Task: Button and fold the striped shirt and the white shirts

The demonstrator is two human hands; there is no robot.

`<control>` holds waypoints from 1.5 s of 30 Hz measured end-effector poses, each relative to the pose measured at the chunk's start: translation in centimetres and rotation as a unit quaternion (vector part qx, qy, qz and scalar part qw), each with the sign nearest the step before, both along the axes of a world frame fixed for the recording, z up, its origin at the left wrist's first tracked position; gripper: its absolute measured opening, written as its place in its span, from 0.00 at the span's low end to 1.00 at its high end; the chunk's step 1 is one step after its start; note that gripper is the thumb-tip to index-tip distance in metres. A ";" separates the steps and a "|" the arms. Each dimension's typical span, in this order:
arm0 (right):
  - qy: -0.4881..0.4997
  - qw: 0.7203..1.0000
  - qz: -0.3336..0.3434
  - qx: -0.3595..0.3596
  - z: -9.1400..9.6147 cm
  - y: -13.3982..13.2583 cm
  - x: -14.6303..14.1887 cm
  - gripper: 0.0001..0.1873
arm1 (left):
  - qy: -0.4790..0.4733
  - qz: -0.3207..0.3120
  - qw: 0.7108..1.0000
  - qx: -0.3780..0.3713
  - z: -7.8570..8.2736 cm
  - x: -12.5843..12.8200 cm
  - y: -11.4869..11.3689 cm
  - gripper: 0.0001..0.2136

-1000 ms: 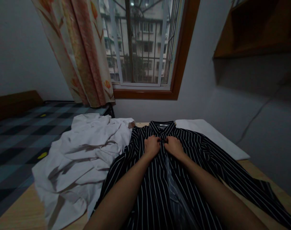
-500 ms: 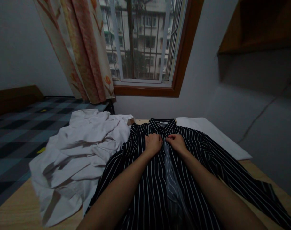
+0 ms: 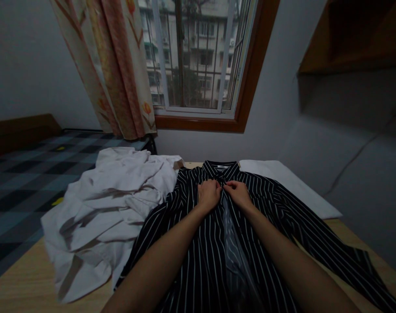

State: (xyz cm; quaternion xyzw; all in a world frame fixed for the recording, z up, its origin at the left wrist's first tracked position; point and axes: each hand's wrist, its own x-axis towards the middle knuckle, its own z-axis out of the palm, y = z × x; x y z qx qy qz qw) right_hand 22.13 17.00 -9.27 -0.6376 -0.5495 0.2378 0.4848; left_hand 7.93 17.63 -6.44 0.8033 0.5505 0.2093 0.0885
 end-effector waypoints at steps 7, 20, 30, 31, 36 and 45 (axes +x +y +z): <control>0.010 1.000 0.009 0.002 -0.6 0.1 0.0 0.13 | -0.141 0.026 0.985 -0.101 -0.1 0.0 0.9 0.08; -0.024 0.999 0.011 0.030 -0.1 -0.4 -0.3 0.13 | -0.067 0.045 0.993 -0.091 0.6 -0.1 0.2 0.10; -0.023 1.000 0.002 0.015 -0.5 -0.3 -0.3 0.11 | -0.064 0.028 0.989 -0.128 0.7 0.0 0.5 0.10; -0.020 1.000 0.004 0.014 -0.6 -0.3 -0.3 0.11 | -0.068 0.028 0.989 -0.132 0.7 0.0 0.5 0.10; 0.002 1.000 0.015 0.011 -0.8 -0.1 -0.1 0.12 | -0.080 0.035 0.986 -0.139 0.7 -0.1 0.6 0.10; 0.046 0.996 0.078 0.002 -0.3 -0.2 0.4 0.15 | -0.082 0.037 0.987 -0.136 0.6 -0.1 0.5 0.10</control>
